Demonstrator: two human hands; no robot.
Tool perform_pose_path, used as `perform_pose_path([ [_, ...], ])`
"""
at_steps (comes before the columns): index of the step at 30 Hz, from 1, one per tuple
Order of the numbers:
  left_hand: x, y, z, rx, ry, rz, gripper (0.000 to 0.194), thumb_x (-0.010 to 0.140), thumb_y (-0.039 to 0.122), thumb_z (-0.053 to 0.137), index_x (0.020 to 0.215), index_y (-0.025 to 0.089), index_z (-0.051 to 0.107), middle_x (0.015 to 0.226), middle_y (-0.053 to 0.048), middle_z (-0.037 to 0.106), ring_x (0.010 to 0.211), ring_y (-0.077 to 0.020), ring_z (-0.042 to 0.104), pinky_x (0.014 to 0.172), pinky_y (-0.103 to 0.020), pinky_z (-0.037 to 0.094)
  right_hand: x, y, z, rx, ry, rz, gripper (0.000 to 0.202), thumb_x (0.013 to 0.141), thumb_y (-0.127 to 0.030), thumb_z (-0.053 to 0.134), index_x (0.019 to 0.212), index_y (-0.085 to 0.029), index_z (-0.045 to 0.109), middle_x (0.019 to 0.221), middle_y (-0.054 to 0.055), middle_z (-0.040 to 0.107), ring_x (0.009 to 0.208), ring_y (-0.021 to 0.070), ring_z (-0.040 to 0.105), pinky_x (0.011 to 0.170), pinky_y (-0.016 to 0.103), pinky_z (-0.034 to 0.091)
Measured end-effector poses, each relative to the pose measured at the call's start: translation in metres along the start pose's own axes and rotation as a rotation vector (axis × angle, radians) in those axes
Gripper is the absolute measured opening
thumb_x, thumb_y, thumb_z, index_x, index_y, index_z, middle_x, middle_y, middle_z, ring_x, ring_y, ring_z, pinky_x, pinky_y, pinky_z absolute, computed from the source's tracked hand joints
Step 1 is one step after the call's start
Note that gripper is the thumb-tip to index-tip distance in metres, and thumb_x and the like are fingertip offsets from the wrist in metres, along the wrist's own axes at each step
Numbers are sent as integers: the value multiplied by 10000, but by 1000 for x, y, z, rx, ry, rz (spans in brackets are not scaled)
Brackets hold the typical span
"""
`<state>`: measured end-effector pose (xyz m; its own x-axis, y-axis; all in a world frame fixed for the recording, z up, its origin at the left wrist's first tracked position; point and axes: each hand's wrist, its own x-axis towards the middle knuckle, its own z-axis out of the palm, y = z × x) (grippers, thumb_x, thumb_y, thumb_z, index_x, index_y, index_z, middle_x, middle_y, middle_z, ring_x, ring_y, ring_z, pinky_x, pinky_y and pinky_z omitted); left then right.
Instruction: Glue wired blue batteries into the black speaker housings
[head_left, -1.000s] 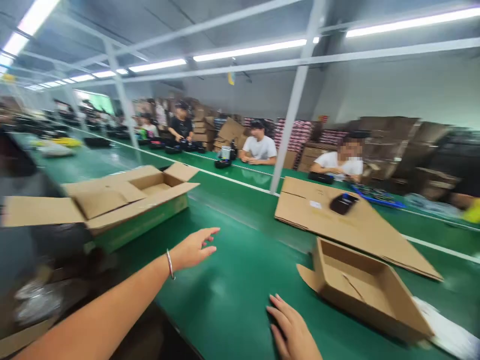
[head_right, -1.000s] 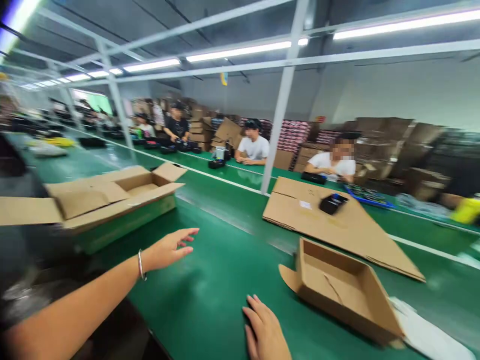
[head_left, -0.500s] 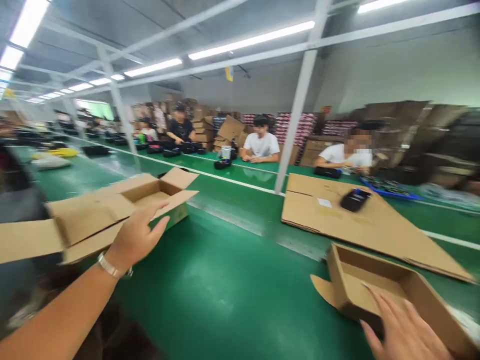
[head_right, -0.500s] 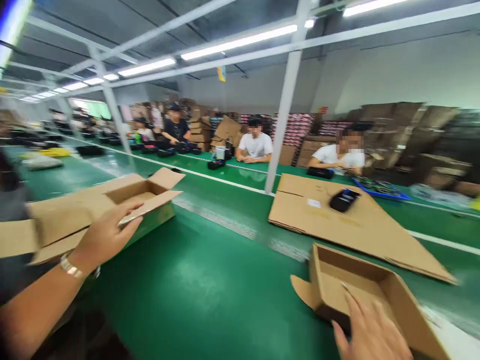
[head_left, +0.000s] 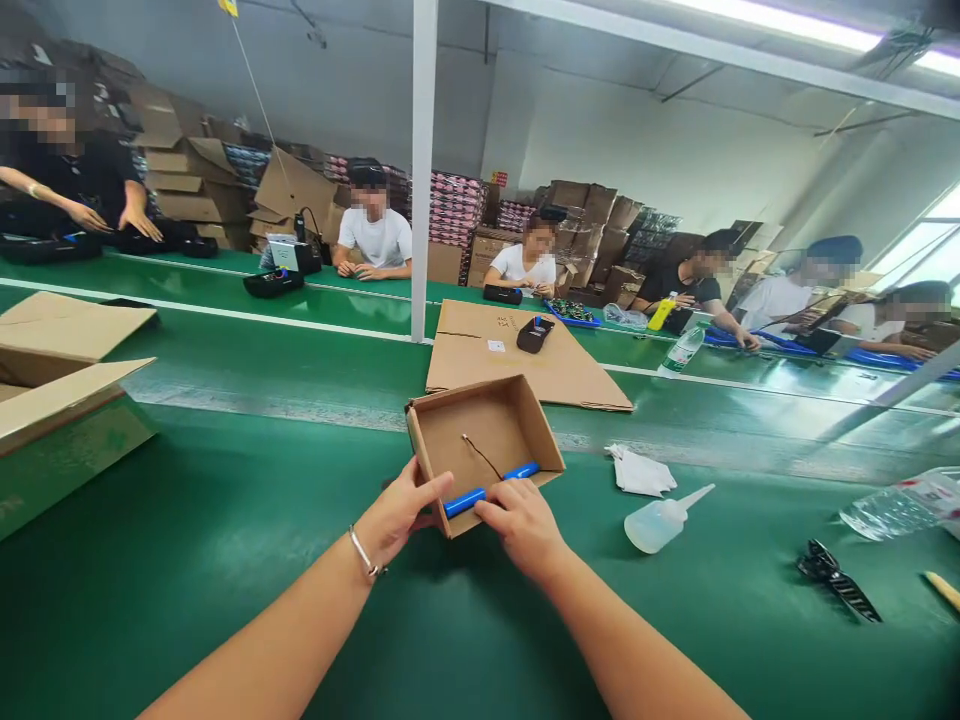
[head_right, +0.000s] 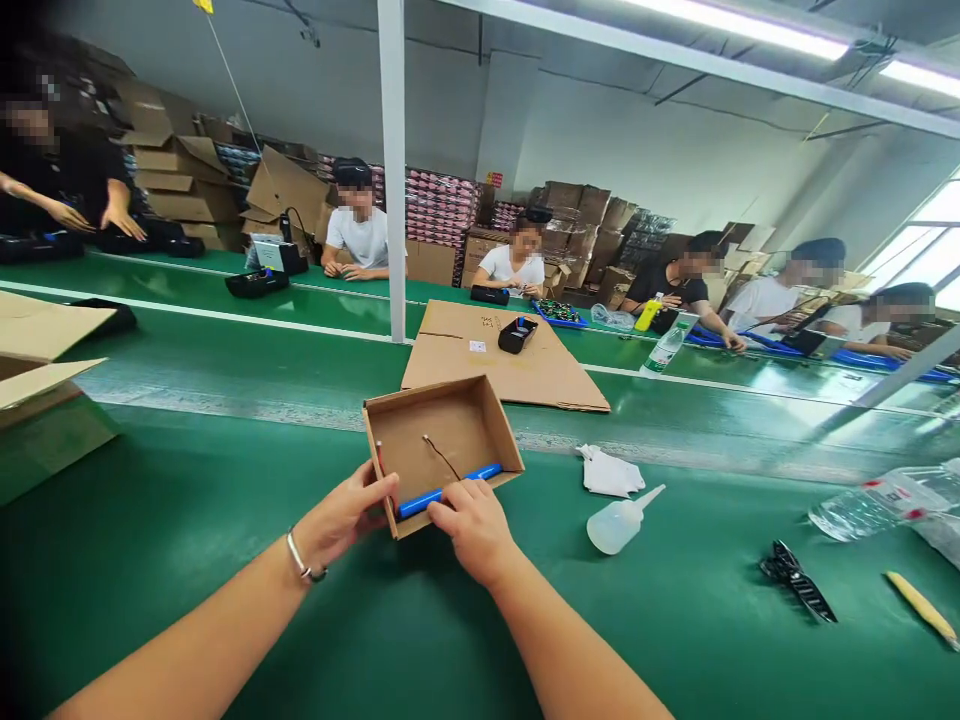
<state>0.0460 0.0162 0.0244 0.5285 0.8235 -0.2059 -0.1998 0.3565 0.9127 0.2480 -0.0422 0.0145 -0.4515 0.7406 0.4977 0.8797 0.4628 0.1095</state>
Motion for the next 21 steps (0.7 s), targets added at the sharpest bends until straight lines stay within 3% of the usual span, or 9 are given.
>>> perform_pose_path([
  [3,7,8,7,77,106,209,614,650,371,726,1174,223,442,1199,-58,550,1072,-192,557,886,-301,503,5,0,8,39,40,42,219,908,-241,450,1058,-302,597,948,7,593,874,149,447,820,311,308],
  [7,10,6,4,482,266,487,629,631,329,727,1163,205,416,1140,-42,554,1029,-164,547,935,-311,475,-6,0,29,116,30,232,359,851,-186,506,1201,-265,518,1197,41,521,1083,201,421,924,354,326],
  [10,10,1,0,872,277,686,691,611,215,716,1222,207,393,1219,-61,499,1132,-197,485,1094,-426,361,-20,1,49,119,47,371,424,779,-167,536,1202,-158,511,1203,116,501,1101,249,422,932,402,364],
  [12,11,0,-4,1093,226,814,723,610,154,697,1257,219,380,1270,-67,463,1220,-218,415,1170,-474,240,-25,5,61,85,81,366,401,787,-171,504,1185,-127,525,1173,143,519,1123,275,422,940,438,368],
  [14,13,0,-8,1227,186,878,731,628,165,704,1276,223,371,1289,-73,447,1258,-227,371,1168,-455,262,-27,9,67,92,85,330,402,808,-181,470,1203,-128,522,1188,148,520,1163,283,409,951,450,366],
  [17,14,2,-14,1292,180,859,761,639,244,741,1291,209,352,1292,-94,442,1244,-235,381,1077,-404,397,-25,14,67,192,33,397,407,802,-219,484,1196,-127,526,1178,146,528,1154,275,429,947,432,383],
  [21,6,9,-28,1265,263,875,774,642,305,755,1289,188,348,1292,-102,441,1246,-229,388,1094,-383,378,-23,15,60,262,9,494,447,714,-132,474,1157,-91,516,1134,151,530,1067,244,483,913,390,426],
])
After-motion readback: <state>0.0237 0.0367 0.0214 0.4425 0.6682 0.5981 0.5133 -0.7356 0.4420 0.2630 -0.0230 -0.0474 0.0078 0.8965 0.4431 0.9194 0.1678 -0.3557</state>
